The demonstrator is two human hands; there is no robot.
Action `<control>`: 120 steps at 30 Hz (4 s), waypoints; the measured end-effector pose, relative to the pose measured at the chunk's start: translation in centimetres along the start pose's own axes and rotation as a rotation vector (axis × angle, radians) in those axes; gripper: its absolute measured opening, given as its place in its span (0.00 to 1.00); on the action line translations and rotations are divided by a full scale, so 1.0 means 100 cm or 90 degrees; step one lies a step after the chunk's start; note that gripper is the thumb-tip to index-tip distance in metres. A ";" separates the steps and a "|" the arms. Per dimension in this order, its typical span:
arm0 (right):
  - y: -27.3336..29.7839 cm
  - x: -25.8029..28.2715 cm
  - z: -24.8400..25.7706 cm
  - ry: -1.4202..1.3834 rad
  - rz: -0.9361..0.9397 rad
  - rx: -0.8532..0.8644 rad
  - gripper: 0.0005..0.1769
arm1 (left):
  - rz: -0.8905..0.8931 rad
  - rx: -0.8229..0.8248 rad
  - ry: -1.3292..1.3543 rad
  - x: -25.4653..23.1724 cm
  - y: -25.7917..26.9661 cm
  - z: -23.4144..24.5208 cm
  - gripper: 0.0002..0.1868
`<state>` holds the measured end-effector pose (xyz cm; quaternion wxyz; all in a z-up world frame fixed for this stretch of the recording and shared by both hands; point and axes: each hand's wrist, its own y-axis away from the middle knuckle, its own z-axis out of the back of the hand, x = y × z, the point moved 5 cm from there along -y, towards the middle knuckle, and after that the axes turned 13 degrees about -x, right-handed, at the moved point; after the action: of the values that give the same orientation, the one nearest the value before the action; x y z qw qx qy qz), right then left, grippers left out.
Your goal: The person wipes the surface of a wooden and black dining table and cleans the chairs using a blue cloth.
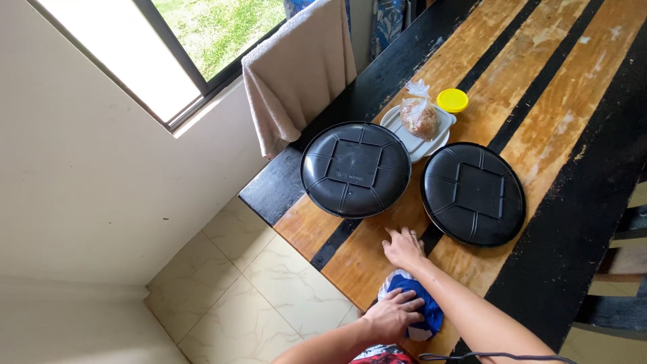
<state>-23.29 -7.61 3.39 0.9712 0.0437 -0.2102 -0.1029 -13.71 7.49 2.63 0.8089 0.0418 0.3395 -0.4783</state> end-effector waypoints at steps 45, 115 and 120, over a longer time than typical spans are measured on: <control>0.028 0.066 -0.006 0.143 -0.089 0.056 0.53 | 0.091 -0.138 -0.094 0.210 0.065 0.215 0.20; 0.196 -0.258 0.081 0.092 0.022 -0.061 0.42 | 0.184 -0.112 -0.103 -0.116 -0.077 -0.114 0.22; 0.193 -0.290 0.087 0.035 0.077 -0.114 0.33 | 0.098 -0.052 -0.106 -0.153 -0.100 -0.137 0.21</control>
<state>-49.24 17.22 2.16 0.9811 -0.0534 -0.1754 -0.0617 -33.45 18.90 3.70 0.8698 -0.0048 0.2858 -0.4022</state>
